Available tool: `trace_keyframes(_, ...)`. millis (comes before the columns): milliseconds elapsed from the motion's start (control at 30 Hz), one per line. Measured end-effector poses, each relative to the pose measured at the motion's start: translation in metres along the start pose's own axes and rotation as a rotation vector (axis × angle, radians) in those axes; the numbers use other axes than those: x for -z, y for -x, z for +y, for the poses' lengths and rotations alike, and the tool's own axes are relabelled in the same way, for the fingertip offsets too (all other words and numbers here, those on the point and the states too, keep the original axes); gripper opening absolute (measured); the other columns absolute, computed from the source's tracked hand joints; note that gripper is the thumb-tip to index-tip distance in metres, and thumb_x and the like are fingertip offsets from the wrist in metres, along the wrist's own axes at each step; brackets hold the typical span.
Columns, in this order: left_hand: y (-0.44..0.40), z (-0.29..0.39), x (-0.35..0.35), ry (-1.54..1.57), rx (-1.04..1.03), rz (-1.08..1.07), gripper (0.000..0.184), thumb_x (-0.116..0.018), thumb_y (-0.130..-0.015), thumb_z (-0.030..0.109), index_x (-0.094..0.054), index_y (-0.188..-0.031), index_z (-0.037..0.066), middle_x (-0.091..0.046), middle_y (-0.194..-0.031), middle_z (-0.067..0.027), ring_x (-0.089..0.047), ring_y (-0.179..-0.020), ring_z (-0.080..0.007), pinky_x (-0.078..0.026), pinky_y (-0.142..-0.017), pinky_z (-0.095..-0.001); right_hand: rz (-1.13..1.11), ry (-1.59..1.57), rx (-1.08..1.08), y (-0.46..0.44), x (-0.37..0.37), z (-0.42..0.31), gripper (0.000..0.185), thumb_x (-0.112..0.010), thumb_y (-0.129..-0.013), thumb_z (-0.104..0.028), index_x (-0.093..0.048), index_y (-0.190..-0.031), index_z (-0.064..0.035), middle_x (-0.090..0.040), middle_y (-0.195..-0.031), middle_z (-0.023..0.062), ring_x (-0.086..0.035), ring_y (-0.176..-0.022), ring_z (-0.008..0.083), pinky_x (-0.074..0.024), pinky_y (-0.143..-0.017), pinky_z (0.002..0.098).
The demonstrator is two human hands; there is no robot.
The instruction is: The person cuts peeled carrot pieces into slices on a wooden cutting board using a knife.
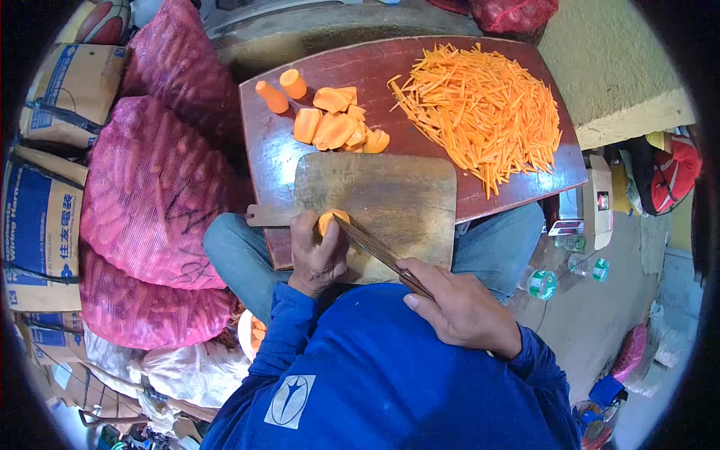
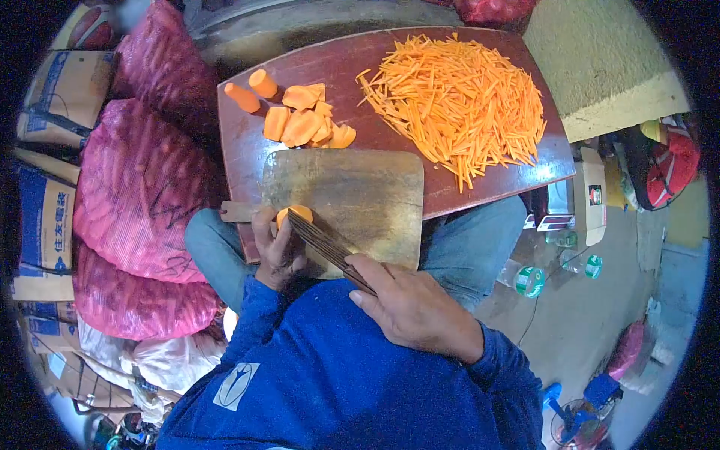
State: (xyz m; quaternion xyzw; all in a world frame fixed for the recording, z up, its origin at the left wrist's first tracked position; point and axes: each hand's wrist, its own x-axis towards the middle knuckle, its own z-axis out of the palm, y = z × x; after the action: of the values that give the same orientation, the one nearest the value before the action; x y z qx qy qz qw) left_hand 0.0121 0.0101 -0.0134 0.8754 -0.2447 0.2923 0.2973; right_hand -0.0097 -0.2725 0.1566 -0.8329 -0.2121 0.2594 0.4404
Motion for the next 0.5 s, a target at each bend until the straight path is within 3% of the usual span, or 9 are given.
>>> trace_keyframes(67,-0.003,0.003,0.001,0.011,0.001,0.002,0.055,-0.075,-0.088,0.028,-0.063,-0.135,0.001,-0.054,-0.126,-0.0263,-0.059,-0.103,-0.0429,-0.048,-0.088,-0.0559,-0.017,-0.018,-0.024,-0.004,0.004,-0.001,0.047,-0.065,-0.105,-0.025,-0.05,-0.144,-0.0022,-0.07,-0.109,0.0314,-0.07,-0.099,0.051,-0.0569,-0.083,0.0566)
trace_keyframes(133,-0.007,0.006,0.002,0.028,0.045,0.017,0.051,-0.085,-0.077,0.007,-0.064,-0.123,0.004,-0.054,-0.122,-0.0239,-0.057,-0.1,-0.0433,-0.05,-0.083,-0.0518,-0.038,-0.034,-0.042,-0.009,0.008,-0.003,0.045,-0.064,-0.105,-0.025,-0.051,-0.142,-0.0028,-0.07,-0.109,0.0315,-0.07,-0.098,0.0512,-0.0568,-0.082,0.057)
trace_keyframes(267,-0.002,0.005,-0.001,0.04,0.061,0.018,0.054,-0.085,-0.077,0.007,-0.063,-0.126,0.004,-0.054,-0.123,-0.0236,-0.058,-0.101,-0.0439,-0.051,-0.083,-0.0526,-0.069,-0.014,-0.048,-0.012,0.012,-0.005,0.043,-0.064,-0.105,-0.024,-0.051,-0.14,-0.0034,-0.071,-0.104,0.031,-0.07,-0.09,0.0519,-0.0577,-0.077,0.0582)
trace_keyframes(333,0.002,0.001,-0.002,0.015,0.014,0.007,0.06,-0.075,-0.084,0.024,-0.061,-0.137,0.0,-0.054,-0.124,-0.0249,-0.058,-0.101,-0.0426,-0.05,-0.086,-0.0548,-0.071,0.019,-0.052,-0.014,0.013,-0.008,0.043,-0.064,-0.104,-0.024,-0.051,-0.139,-0.003,-0.071,-0.103,0.0311,-0.07,-0.089,0.0521,-0.0583,-0.076,0.0584)
trace_keyframes(467,0.002,0.001,-0.001,0.027,0.024,0.007,0.062,-0.075,-0.083,0.024,-0.06,-0.138,0.0,-0.054,-0.126,-0.0251,-0.058,-0.103,-0.0434,-0.05,-0.087,-0.0562,-0.065,0.067,-0.013,-0.018,0.013,-0.016,0.042,-0.064,-0.104,-0.023,-0.051,-0.138,-0.0012,-0.071,-0.1,0.0313,-0.071,-0.09,0.0517,-0.0598,-0.074,0.0576)
trace_keyframes(500,-0.001,0.003,0.001,0.052,0.025,0.009,0.062,-0.078,-0.077,0.014,-0.059,-0.135,0.002,-0.053,-0.128,-0.0248,-0.058,-0.103,-0.0449,-0.051,-0.085,-0.0559,-0.071,0.087,-0.026,-0.019,0.013,-0.017,0.041,-0.064,-0.104,-0.022,-0.05,-0.137,-0.0006,-0.071,-0.1,0.0313,-0.071,-0.09,0.0514,-0.0601,-0.073,0.0573)
